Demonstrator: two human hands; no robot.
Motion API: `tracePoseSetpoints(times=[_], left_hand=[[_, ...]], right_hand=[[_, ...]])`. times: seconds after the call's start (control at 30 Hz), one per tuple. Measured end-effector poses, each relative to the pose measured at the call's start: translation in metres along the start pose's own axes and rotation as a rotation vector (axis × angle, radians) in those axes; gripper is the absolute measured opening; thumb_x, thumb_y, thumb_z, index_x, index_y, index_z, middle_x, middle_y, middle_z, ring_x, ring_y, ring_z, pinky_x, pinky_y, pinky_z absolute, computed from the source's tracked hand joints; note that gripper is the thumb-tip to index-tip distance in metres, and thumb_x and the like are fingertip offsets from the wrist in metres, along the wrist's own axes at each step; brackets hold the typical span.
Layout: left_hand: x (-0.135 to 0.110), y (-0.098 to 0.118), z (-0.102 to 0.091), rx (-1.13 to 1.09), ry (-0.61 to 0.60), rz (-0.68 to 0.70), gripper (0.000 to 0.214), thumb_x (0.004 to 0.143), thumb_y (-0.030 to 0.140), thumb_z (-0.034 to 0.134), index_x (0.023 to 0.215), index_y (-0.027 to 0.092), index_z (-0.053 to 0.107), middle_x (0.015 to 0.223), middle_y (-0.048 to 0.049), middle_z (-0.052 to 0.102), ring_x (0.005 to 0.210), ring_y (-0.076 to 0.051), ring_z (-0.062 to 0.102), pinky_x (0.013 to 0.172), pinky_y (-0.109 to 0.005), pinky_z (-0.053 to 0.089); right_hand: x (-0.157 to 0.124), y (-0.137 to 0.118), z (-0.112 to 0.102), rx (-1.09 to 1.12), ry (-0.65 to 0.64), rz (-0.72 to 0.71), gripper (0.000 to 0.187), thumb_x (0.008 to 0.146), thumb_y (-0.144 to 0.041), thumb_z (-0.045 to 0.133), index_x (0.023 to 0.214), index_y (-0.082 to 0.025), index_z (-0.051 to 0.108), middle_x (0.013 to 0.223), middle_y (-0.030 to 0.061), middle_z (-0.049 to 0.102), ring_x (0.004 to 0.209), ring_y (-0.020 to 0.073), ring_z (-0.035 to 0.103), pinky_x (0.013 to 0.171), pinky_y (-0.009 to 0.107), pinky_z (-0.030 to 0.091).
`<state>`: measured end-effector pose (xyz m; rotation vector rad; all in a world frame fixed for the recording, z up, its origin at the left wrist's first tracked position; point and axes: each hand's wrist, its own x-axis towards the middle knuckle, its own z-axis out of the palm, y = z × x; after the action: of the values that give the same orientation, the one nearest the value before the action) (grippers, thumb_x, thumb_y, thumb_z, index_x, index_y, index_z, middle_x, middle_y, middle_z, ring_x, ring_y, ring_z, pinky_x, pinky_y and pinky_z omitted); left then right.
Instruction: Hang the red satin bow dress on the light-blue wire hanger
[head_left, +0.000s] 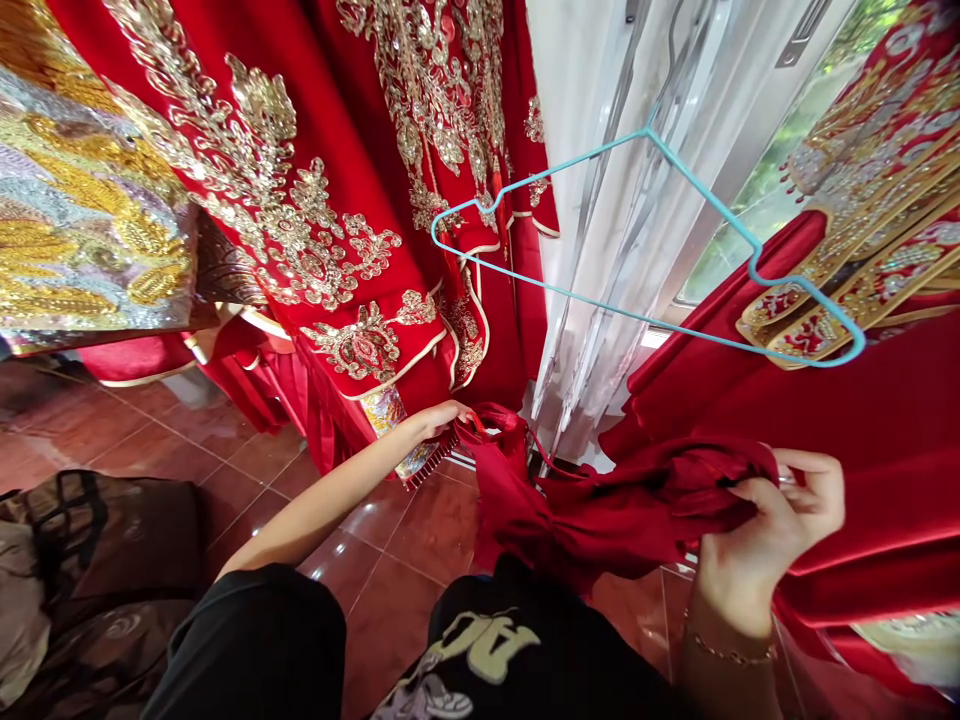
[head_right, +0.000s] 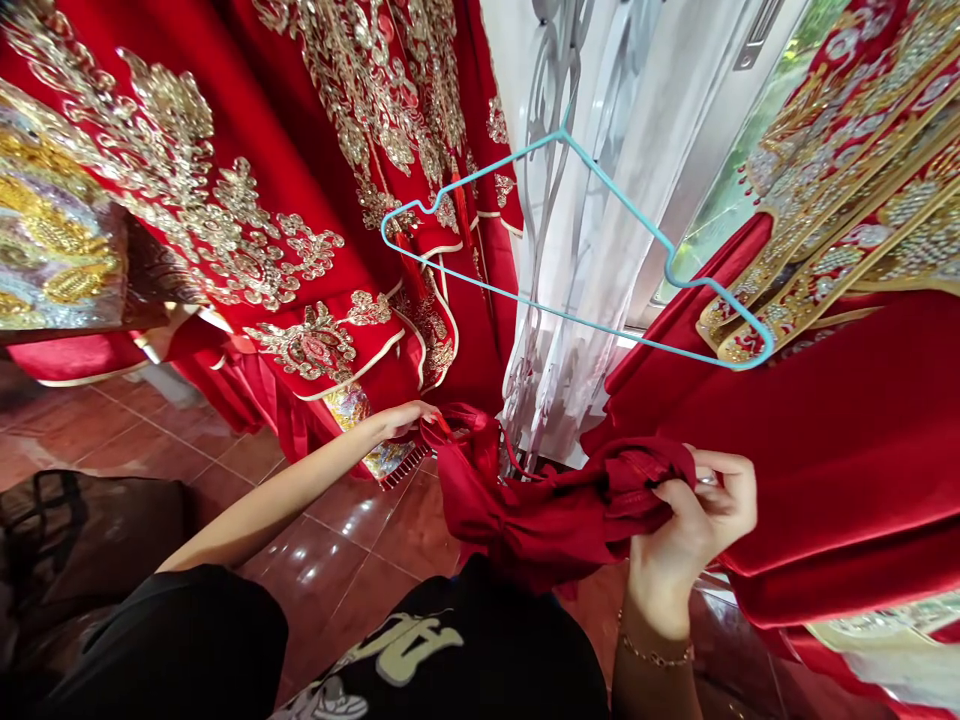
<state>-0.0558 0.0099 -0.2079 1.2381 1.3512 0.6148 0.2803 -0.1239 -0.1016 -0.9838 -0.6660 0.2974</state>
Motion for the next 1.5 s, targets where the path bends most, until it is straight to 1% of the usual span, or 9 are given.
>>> tracePoseSetpoints(times=[0.13, 0.3, 0.43, 0.63, 1.03, 1.13, 1.27, 1.4, 1.5], left_hand=[[-0.012, 0.011, -0.002, 0.096, 0.043, -0.018, 0.015, 0.076, 0.015, 0.057, 0.070, 0.014, 0.072, 0.088, -0.0095, 0.074, 0.084, -0.023, 0.065, 0.077, -0.034, 0.052], [-0.034, 0.027, 0.006, 0.217, 0.207, 0.150, 0.013, 0.068, 0.012, 0.058, 0.062, 0.018, 0.067, 0.111, -0.0082, 0.066, 0.125, -0.028, 0.049, 0.106, -0.036, 0.040], [-0.044, 0.031, 0.014, 0.233, 0.266, 0.230, 0.014, 0.067, 0.009, 0.058, 0.059, 0.020, 0.059, 0.088, -0.0055, 0.062, 0.107, -0.025, 0.057, 0.104, -0.035, 0.041], [-0.038, 0.021, 0.019, 0.006, 0.230, 0.117, 0.012, 0.071, 0.009, 0.052, 0.065, 0.018, 0.057, 0.068, -0.0010, 0.060, 0.073, -0.016, 0.062, 0.087, -0.032, 0.053], [-0.038, 0.001, 0.022, -0.429, 0.175, -0.019, 0.005, 0.074, 0.021, 0.052, 0.069, 0.020, 0.053, 0.068, -0.0044, 0.064, 0.081, -0.019, 0.069, 0.089, -0.037, 0.056], [-0.048, 0.006, 0.044, -0.445, 0.124, 0.059, 0.017, 0.080, 0.027, 0.047, 0.082, 0.021, 0.062, 0.080, -0.0068, 0.070, 0.095, -0.024, 0.069, 0.098, -0.039, 0.051], [-0.074, 0.021, 0.103, -0.410, -0.019, 0.195, 0.032, 0.080, 0.035, 0.053, 0.105, 0.022, 0.068, 0.099, -0.0098, 0.074, 0.093, -0.029, 0.069, 0.103, -0.044, 0.048], [-0.098, 0.038, 0.164, -0.376, -0.058, 0.421, 0.032, 0.085, 0.047, 0.057, 0.105, 0.024, 0.068, 0.115, -0.0102, 0.072, 0.112, -0.030, 0.065, 0.109, -0.041, 0.044], [-0.104, 0.044, 0.188, -0.306, -0.069, 0.483, 0.040, 0.085, 0.058, 0.060, 0.106, 0.025, 0.068, 0.122, -0.0104, 0.069, 0.122, -0.030, 0.060, 0.113, -0.041, 0.041]], right_hand=[[-0.001, 0.001, 0.000, -0.016, -0.001, 0.016, 0.014, 0.050, -0.012, 0.055, 0.062, -0.019, 0.053, 0.058, -0.0043, 0.042, 0.056, 0.0096, 0.035, 0.053, 0.024, 0.024], [-0.003, 0.002, 0.001, -0.048, -0.003, 0.026, 0.013, 0.050, -0.013, 0.055, 0.061, -0.021, 0.054, 0.058, -0.0036, 0.043, 0.058, 0.0117, 0.036, 0.054, 0.026, 0.025], [-0.005, 0.004, 0.001, -0.017, -0.023, 0.024, 0.014, 0.052, -0.013, 0.056, 0.064, -0.020, 0.054, 0.059, -0.0038, 0.045, 0.059, 0.0111, 0.039, 0.055, 0.026, 0.026], [-0.007, 0.002, -0.003, -0.025, -0.024, 0.014, 0.013, 0.054, -0.011, 0.055, 0.064, -0.020, 0.055, 0.062, -0.0036, 0.046, 0.058, 0.0111, 0.039, 0.054, 0.025, 0.026], [-0.012, 0.008, -0.002, -0.022, -0.021, 0.057, 0.013, 0.055, -0.013, 0.054, 0.064, -0.022, 0.053, 0.061, -0.0040, 0.041, 0.058, 0.0114, 0.035, 0.052, 0.025, 0.024], [-0.013, 0.008, 0.000, 0.016, -0.050, 0.148, 0.017, 0.054, -0.014, 0.057, 0.069, -0.020, 0.052, 0.063, -0.0054, 0.041, 0.058, 0.0091, 0.037, 0.051, 0.021, 0.026], [-0.019, 0.005, 0.003, 0.073, -0.149, 0.296, 0.026, 0.057, -0.014, 0.061, 0.080, -0.020, 0.051, 0.065, -0.0077, 0.043, 0.055, 0.0054, 0.038, 0.050, 0.017, 0.030], [-0.032, -0.001, 0.009, 0.169, -0.294, 0.397, 0.029, 0.062, -0.012, 0.063, 0.086, -0.021, 0.050, 0.071, -0.0077, 0.045, 0.057, 0.0042, 0.041, 0.053, 0.015, 0.037], [-0.040, -0.001, 0.013, 0.240, -0.417, 0.433, 0.034, 0.063, -0.012, 0.069, 0.090, -0.023, 0.052, 0.082, -0.0061, 0.050, 0.069, 0.0057, 0.053, 0.064, 0.017, 0.046]])
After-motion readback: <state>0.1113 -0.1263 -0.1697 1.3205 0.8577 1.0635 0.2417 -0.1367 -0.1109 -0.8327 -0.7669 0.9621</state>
